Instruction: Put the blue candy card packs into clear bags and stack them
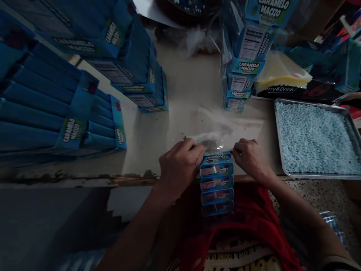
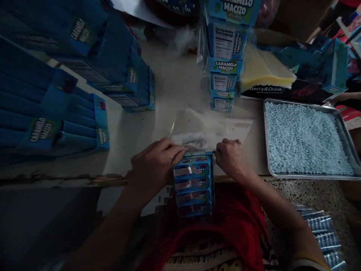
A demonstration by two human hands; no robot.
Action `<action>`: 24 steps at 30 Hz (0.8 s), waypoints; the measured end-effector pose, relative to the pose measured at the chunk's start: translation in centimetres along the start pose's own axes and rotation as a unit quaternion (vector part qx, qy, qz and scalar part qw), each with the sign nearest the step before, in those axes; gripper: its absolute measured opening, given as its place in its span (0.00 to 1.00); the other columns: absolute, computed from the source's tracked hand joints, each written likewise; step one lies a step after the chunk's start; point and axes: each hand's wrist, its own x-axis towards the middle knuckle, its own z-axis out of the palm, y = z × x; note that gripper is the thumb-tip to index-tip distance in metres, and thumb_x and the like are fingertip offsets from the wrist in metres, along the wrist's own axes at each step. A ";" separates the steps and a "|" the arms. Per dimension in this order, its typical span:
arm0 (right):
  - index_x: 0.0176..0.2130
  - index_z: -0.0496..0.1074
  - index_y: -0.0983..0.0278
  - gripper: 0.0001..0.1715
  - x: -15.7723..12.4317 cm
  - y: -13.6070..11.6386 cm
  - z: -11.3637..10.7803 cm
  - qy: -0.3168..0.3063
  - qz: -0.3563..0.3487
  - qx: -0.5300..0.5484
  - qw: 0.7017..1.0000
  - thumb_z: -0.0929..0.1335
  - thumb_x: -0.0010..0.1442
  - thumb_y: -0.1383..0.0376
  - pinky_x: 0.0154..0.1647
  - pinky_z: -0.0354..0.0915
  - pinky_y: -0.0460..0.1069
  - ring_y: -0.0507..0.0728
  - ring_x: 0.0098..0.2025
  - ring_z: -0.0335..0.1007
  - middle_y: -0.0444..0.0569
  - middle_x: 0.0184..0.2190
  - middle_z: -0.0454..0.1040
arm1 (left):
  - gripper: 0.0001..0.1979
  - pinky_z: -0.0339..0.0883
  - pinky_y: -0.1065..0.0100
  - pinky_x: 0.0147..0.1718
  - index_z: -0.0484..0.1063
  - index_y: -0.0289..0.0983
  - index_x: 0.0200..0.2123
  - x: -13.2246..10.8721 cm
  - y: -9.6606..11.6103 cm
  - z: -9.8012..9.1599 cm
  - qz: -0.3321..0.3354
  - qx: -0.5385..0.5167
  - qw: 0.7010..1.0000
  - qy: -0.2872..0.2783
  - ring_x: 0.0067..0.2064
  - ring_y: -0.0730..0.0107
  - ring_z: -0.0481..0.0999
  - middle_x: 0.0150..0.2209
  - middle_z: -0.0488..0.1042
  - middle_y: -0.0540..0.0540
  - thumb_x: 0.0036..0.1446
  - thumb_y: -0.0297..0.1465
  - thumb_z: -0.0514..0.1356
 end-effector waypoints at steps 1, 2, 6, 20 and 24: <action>0.31 0.81 0.63 0.12 -0.2 -0.1 -0.5 0.016 0.001 0.009 1.000 0.73 0.68 0.64 0.41 0.59 0.53 0.55 0.33 0.73 0.49 0.34 0.81 | 0.13 0.63 0.63 0.29 0.81 0.40 0.36 -0.1 0.2 -0.6 0.004 -0.016 1.000 0.022 0.38 0.63 0.81 0.34 0.80 0.48 0.73 0.32 0.58; 0.32 0.81 0.63 0.11 -0.4 -0.1 -0.9 0.035 0.001 0.021 0.999 0.73 0.67 0.63 0.40 0.59 0.52 0.54 0.32 0.74 0.48 0.33 0.82 | 0.10 0.65 0.64 0.29 0.81 0.40 0.38 -0.1 0.4 -1.1 0.006 -0.030 0.999 0.044 0.38 0.63 0.81 0.35 0.80 0.48 0.72 0.32 0.60; 0.38 0.81 0.59 0.04 -1.8 -1.1 -2.5 0.132 0.003 0.065 0.989 0.73 0.67 0.64 0.38 0.63 0.51 0.54 0.31 0.76 0.44 0.32 0.83 | 0.04 0.65 0.65 0.29 0.78 0.39 0.36 -0.2 1.0 -3.0 -0.016 -0.061 0.995 0.075 0.35 0.65 0.82 0.34 0.82 0.50 0.67 0.28 0.65; 0.38 0.81 0.59 0.12 -5.8 -4.8 -1.0 0.371 -0.054 0.058 0.925 0.69 0.71 0.70 0.29 0.68 0.46 0.50 0.30 0.76 0.46 0.32 0.81 | 0.13 0.73 0.64 0.40 0.75 0.39 0.37 -3.6 5.1 -0.6 -0.140 -0.124 0.934 0.305 0.37 0.66 0.78 0.35 0.77 0.46 0.55 0.16 0.69; 0.41 0.80 0.58 0.07 -6.2 -3.6 0.5 0.393 -0.109 0.043 0.912 0.72 0.68 0.71 0.32 0.70 0.46 0.51 0.29 0.80 0.44 0.31 0.83 | 0.17 0.71 0.59 0.41 0.79 0.42 0.43 -5.3 4.1 0.6 -0.077 -0.141 0.932 0.325 0.38 0.62 0.77 0.36 0.78 0.46 0.56 0.17 0.69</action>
